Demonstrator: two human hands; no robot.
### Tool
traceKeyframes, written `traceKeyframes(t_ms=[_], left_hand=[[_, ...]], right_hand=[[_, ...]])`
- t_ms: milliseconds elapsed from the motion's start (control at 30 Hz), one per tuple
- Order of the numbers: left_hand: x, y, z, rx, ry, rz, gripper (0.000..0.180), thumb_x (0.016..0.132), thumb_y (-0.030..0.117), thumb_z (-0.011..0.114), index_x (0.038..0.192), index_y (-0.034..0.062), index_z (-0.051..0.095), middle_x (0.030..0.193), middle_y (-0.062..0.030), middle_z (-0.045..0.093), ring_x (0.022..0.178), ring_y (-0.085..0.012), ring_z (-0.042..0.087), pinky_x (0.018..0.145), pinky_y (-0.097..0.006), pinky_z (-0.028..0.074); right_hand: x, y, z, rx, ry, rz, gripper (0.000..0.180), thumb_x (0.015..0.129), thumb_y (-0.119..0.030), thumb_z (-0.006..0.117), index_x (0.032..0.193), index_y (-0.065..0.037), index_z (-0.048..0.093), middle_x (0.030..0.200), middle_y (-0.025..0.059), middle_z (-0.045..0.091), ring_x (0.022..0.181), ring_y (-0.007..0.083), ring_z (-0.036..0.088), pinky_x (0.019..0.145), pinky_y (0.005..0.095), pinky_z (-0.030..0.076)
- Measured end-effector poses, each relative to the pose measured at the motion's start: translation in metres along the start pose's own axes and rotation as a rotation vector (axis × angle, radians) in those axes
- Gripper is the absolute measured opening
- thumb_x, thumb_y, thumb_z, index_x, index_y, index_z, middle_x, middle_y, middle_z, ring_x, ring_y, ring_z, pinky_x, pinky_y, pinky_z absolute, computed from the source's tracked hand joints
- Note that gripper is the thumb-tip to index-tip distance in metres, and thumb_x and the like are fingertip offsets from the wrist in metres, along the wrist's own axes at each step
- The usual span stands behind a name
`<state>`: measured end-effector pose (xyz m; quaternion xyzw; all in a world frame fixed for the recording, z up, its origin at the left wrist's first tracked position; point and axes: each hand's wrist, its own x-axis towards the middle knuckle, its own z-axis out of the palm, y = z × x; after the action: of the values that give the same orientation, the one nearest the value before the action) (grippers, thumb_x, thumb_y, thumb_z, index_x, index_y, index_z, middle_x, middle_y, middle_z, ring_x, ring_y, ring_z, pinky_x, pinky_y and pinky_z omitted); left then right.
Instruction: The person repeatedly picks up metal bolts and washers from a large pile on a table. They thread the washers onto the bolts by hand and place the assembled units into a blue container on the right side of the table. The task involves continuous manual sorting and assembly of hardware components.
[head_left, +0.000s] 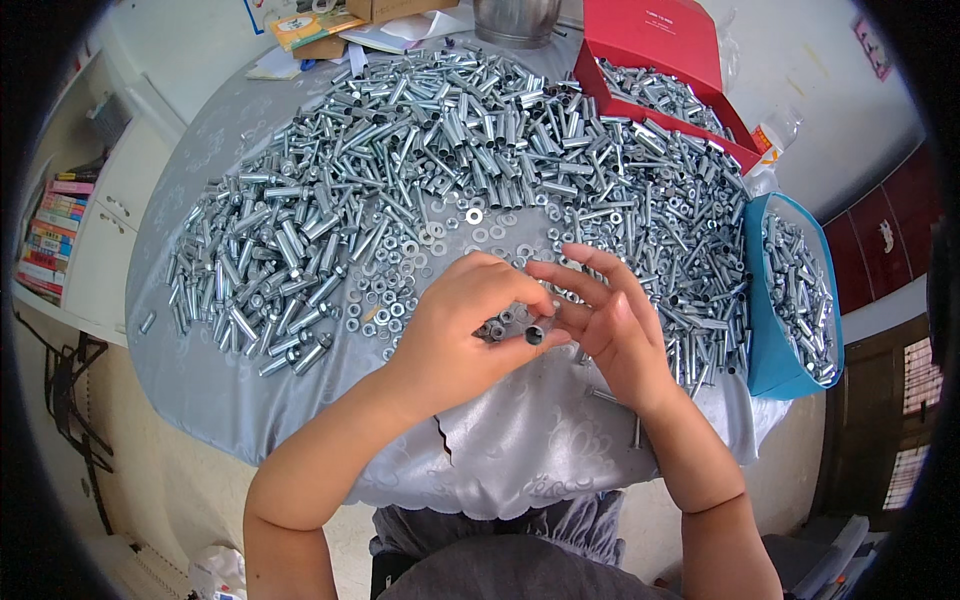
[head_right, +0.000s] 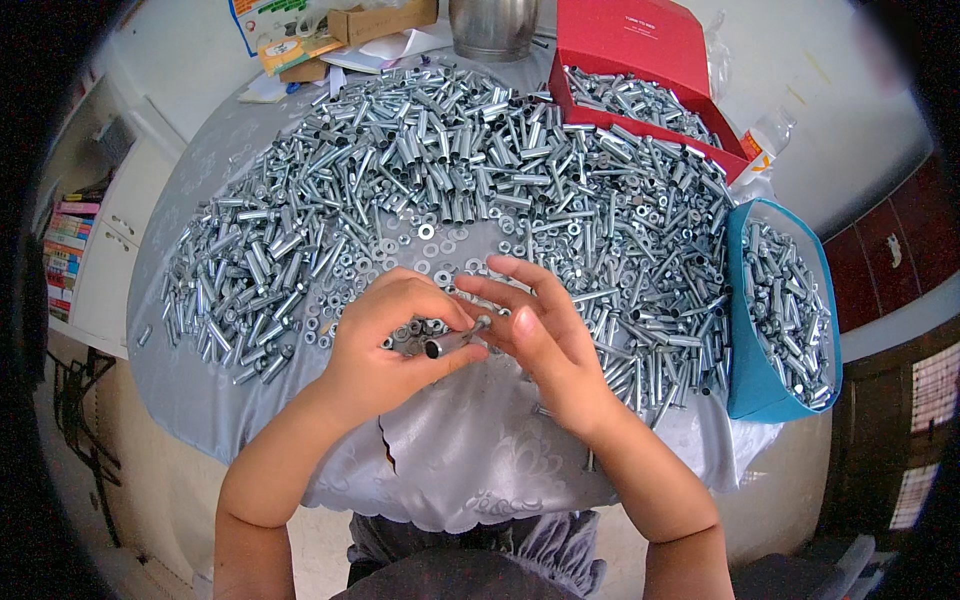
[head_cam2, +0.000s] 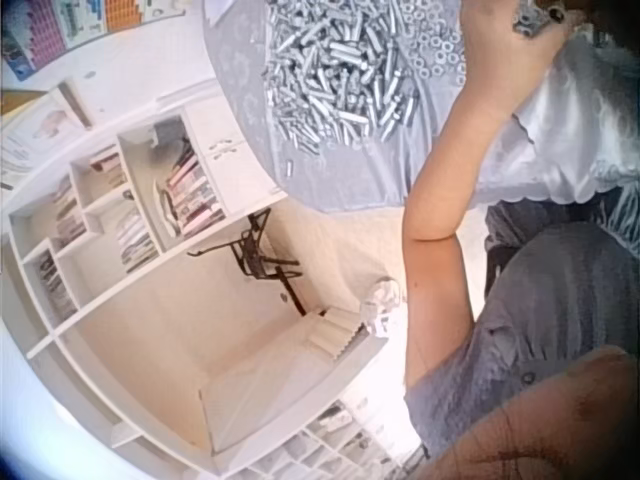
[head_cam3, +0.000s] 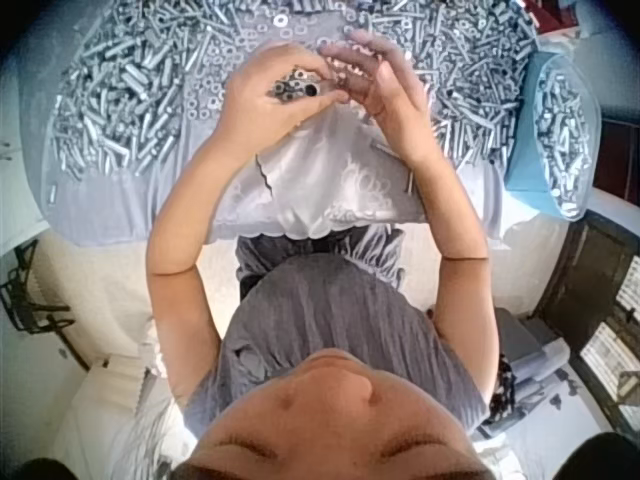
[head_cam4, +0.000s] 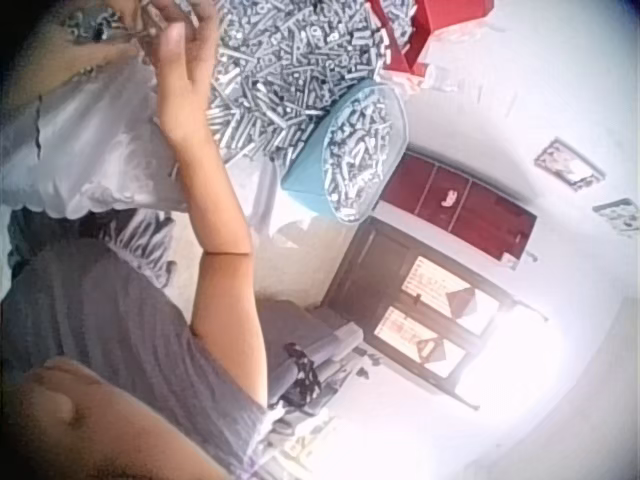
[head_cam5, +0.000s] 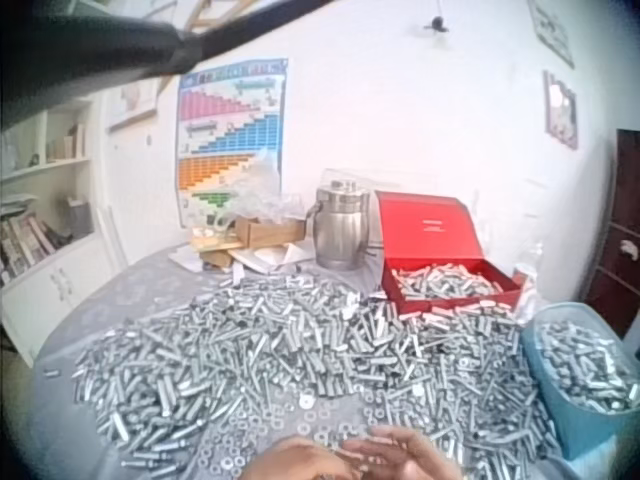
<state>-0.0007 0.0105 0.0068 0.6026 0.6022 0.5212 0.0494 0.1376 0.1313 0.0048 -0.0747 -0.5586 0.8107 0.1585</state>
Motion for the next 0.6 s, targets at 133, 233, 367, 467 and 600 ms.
traceKeyframes(t_ms=[133,233,367,467,600], left_hand=[[-0.001,-0.006,0.004,0.059,-0.004,0.075,0.024,0.058,0.007,0.074,0.078,0.0090,0.061,0.081,-0.0026,0.061,0.077,-0.0224,0.056,0.071,-0.033,0.044],[-0.003,-0.009,0.006,0.095,0.009,0.137,0.024,0.057,0.010,0.072,0.079,0.0090,0.062,0.082,-0.0026,0.061,0.077,-0.0233,0.055,0.071,-0.034,0.044],[-0.003,-0.011,0.008,0.210,-0.033,0.217,0.024,0.060,0.013,0.070,0.082,0.0087,0.062,0.081,-0.0029,0.058,0.074,-0.0242,0.054,0.070,-0.034,0.044],[0.000,-0.010,0.008,0.318,-0.021,0.304,0.021,0.063,0.016,0.072,0.077,0.0078,0.059,0.075,-0.0011,0.053,0.071,-0.0204,0.051,0.063,-0.033,0.043],[0.000,-0.010,0.000,0.283,-0.076,0.252,0.014,0.070,0.011,0.064,0.077,0.0037,0.055,0.074,-0.0054,0.053,0.067,-0.0235,0.051,0.059,-0.034,0.040]], right_hand=[[-0.001,0.000,0.004,-0.002,-0.113,-0.034,0.065,0.085,-0.028,0.057,0.134,-0.004,0.021,0.131,0.0194,0.037,0.115,0.0249,0.044,0.092,0.0348,0.038],[-0.004,-0.003,0.007,0.000,-0.137,-0.054,0.066,0.082,-0.015,0.062,0.134,-0.004,0.022,0.130,0.0172,0.039,0.116,0.0233,0.042,0.092,0.0338,0.037],[-0.004,-0.004,0.012,-0.193,-0.099,-0.068,0.058,0.082,-0.006,0.061,0.130,-0.002,0.030,0.126,0.0136,0.042,0.115,0.0197,0.042,0.092,0.0323,0.037],[-0.002,-0.006,0.010,-0.289,-0.032,-0.025,0.044,0.084,-0.009,0.059,0.122,0.000,0.040,0.117,0.0115,0.048,0.108,0.0165,0.047,0.086,0.0286,0.041],[-0.004,-0.008,0.006,-0.361,0.111,0.078,0.021,0.084,-0.013,0.061,0.097,0.002,0.055,0.091,0.0064,0.059,0.082,0.0110,0.056,0.068,0.0225,0.045]])
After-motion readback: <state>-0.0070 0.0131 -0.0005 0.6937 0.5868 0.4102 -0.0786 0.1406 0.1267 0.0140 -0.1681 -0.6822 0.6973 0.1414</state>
